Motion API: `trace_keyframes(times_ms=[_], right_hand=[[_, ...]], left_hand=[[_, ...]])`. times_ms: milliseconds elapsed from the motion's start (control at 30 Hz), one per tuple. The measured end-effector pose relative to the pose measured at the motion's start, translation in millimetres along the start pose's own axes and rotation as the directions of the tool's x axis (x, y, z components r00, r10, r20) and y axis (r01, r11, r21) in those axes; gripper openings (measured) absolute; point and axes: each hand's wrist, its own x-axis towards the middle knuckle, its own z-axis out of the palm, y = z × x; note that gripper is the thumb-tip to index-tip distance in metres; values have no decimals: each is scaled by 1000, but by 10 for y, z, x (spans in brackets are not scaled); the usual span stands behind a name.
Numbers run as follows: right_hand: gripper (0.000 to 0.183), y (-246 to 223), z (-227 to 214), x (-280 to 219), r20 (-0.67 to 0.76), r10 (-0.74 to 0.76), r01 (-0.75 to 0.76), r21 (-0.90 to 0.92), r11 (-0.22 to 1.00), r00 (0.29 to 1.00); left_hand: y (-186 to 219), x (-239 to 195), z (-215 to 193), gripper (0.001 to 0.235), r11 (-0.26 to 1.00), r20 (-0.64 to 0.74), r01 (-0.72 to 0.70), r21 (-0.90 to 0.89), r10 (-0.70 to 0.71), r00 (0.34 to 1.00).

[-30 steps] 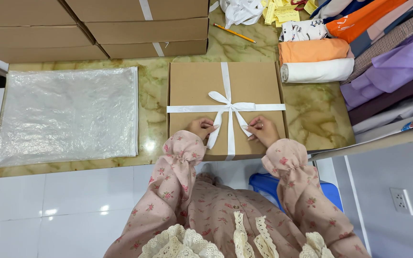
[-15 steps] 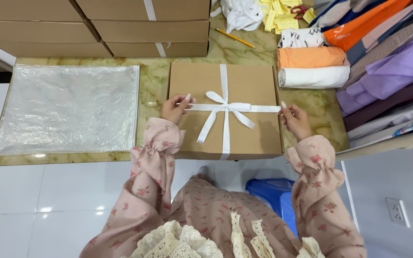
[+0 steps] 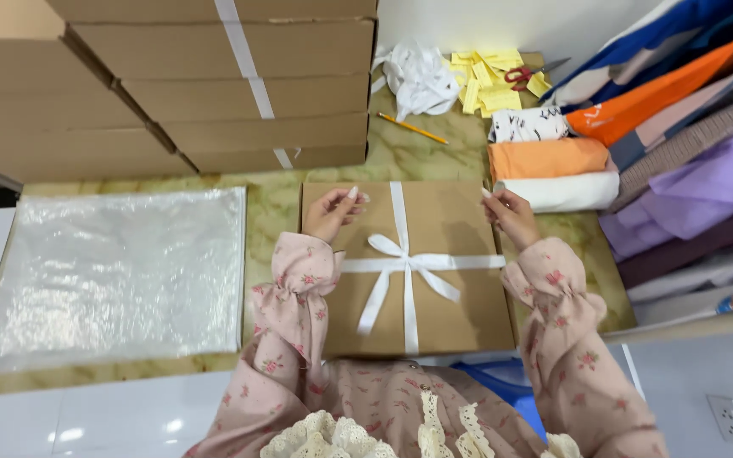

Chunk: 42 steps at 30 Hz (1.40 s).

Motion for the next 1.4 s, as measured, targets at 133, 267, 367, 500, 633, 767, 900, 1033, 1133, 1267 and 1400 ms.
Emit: trace_keyframes(times_ms=[133,267,367,500,633,767,900,1033,1133,1267,1400], right_hand=[[26,146,386,851,-11,-22,21,-70,997,1000],[24,204,660,1474,10,-94,93,-268,959,996],[23,300,735,1877,35,-181,176,-472,864,983],[41,476,793,2367,156,-187,240,-749,618,970],[65,933,879,2987,225,-83,233,-801,552,971],[48,1217,973,3342,193,-51,199,-918,342,980],[33,1713,954,3659,227,-120,253,-927,277,966],[35,887,499,3138,280,-39,281,-929,242,959],[24,471,-43,2862,243,-8,237,-936,262,970],[22,284,-592,2966,123,-257,270,-681,681,958],[15,136,-975,3275,-4,-309,264,-511,818,951]], left_hand=[[44,358,15,24,1000,9,18,0,-18,1000],[-44,760,14,23,999,7,39,-27,-38,999],[-105,980,58,22,996,-27,51,-74,-53,998],[-203,1140,151,21,990,-55,57,-125,-65,996],[-204,1144,261,20,990,-64,75,-118,-82,995],[-85,1123,500,20,986,-87,104,-127,-115,990],[-278,1275,716,20,989,-99,93,-114,-104,990],[-58,1337,1091,21,987,-91,115,-116,-126,988],[-119,1434,1441,21,984,-64,118,-134,-127,990],[-305,1692,1824,22,981,-88,91,-174,-107,990],[-270,1920,2055,23,971,-190,16,-237,-62,980]])
